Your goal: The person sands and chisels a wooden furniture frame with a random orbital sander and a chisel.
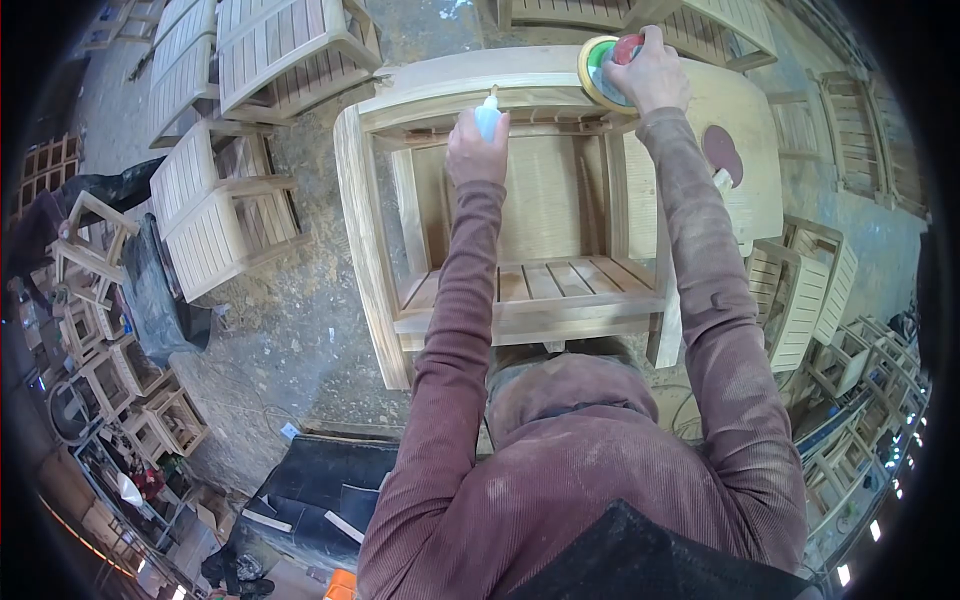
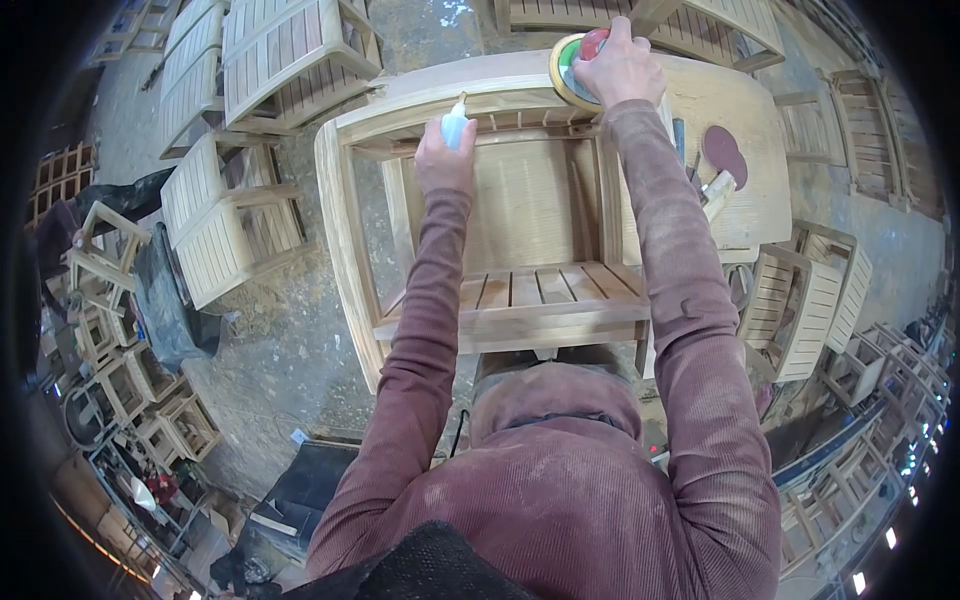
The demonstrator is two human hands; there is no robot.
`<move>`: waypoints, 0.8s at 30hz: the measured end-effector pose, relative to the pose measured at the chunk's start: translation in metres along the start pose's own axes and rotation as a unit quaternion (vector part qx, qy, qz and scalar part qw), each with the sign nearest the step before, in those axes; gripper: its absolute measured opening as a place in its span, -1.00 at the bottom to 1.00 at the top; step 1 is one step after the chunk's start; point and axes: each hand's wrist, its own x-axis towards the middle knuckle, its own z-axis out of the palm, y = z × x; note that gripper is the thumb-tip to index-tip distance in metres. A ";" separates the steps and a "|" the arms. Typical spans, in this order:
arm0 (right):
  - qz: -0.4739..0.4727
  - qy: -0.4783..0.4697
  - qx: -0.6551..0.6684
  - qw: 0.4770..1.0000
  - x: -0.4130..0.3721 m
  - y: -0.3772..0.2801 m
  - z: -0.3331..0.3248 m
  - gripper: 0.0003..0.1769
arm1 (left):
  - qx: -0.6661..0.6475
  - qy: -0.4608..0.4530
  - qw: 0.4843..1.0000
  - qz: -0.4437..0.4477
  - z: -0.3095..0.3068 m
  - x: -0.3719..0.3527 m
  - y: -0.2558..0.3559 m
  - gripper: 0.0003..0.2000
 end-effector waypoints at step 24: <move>0.008 0.006 0.000 1.000 0.002 0.003 0.004 -0.32 | 0.024 0.003 0.999 -0.023 -0.002 -0.001 0.005 -0.62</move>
